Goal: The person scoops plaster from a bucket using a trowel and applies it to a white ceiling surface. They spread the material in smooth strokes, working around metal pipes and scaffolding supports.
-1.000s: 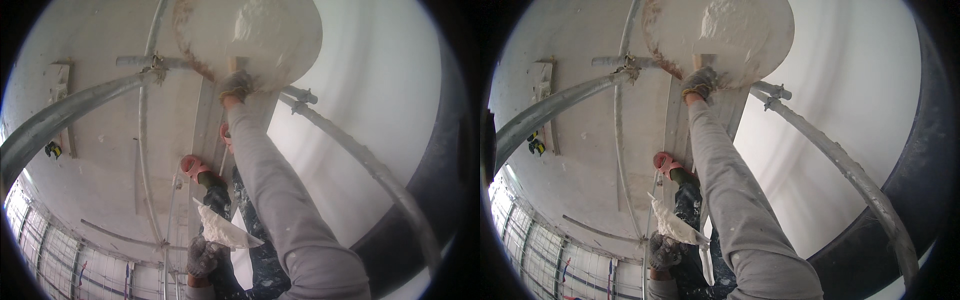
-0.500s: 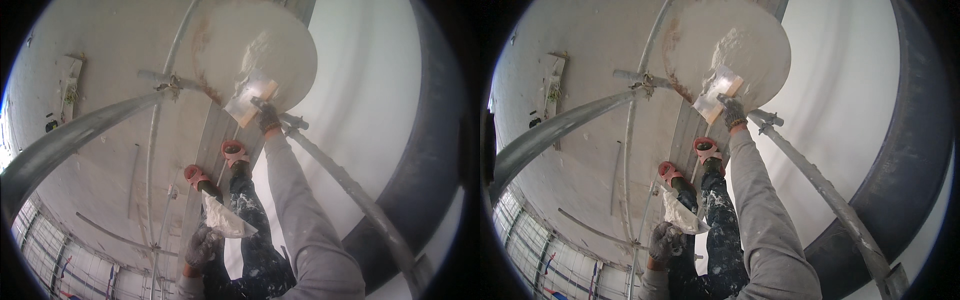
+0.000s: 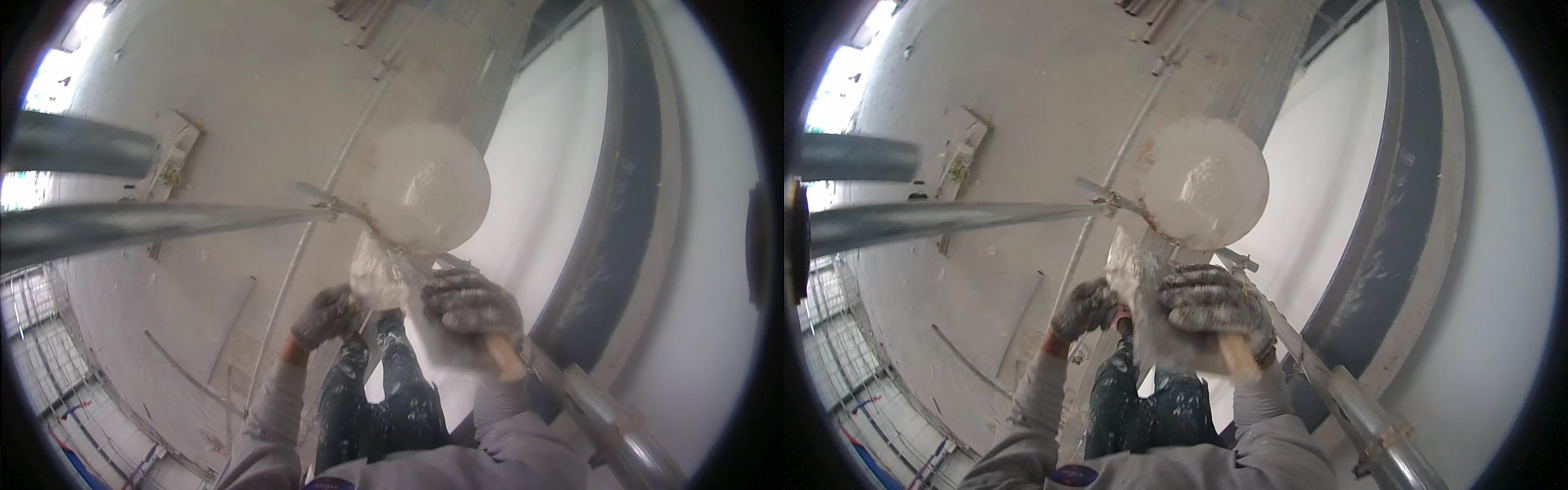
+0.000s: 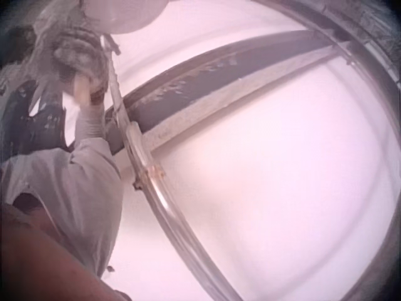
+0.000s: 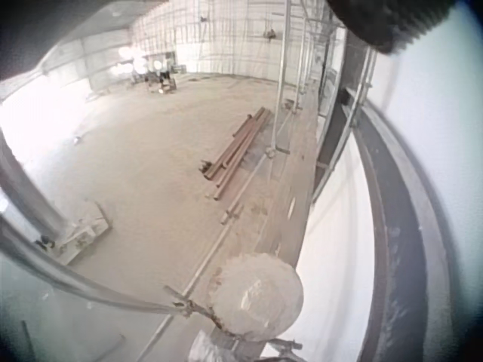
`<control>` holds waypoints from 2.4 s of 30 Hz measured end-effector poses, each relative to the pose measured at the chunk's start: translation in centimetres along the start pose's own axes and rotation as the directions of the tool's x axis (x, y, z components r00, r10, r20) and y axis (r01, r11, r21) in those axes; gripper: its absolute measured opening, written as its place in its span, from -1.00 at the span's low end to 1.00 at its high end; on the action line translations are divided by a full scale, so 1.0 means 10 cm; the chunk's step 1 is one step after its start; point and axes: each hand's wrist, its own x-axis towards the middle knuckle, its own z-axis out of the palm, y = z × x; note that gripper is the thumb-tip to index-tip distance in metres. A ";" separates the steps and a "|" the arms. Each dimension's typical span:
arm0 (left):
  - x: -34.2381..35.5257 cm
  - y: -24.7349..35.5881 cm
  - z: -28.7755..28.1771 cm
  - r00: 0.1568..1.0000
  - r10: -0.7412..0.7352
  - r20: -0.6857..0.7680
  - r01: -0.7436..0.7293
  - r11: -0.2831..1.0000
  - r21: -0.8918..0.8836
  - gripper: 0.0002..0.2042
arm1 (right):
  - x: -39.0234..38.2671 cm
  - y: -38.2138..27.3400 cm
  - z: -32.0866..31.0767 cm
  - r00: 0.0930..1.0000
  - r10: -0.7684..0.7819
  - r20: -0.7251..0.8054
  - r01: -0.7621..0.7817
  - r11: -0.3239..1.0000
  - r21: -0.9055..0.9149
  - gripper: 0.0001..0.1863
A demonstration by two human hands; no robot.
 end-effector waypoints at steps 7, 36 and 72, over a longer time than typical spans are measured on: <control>-0.82 1.84 -0.21 1.000 -0.022 -0.018 0.011 0.896 -0.445 -0.59 | 0.59 -1.30 0.20 0.947 -0.112 0.302 0.214 0.918 -0.332 -0.61; -6.80 1.25 0.69 0.269 -0.065 -0.961 -0.771 0.584 -0.255 -0.41 | -0.68 -1.89 5.20 0.083 0.021 0.996 -0.923 -0.375 0.085 -0.59; -10.39 0.11 3.19 -0.318 -0.193 -0.928 -0.588 0.808 0.033 -0.59 | -2.92 -5.03 9.00 0.157 -0.878 0.453 -0.542 0.307 0.782 -0.67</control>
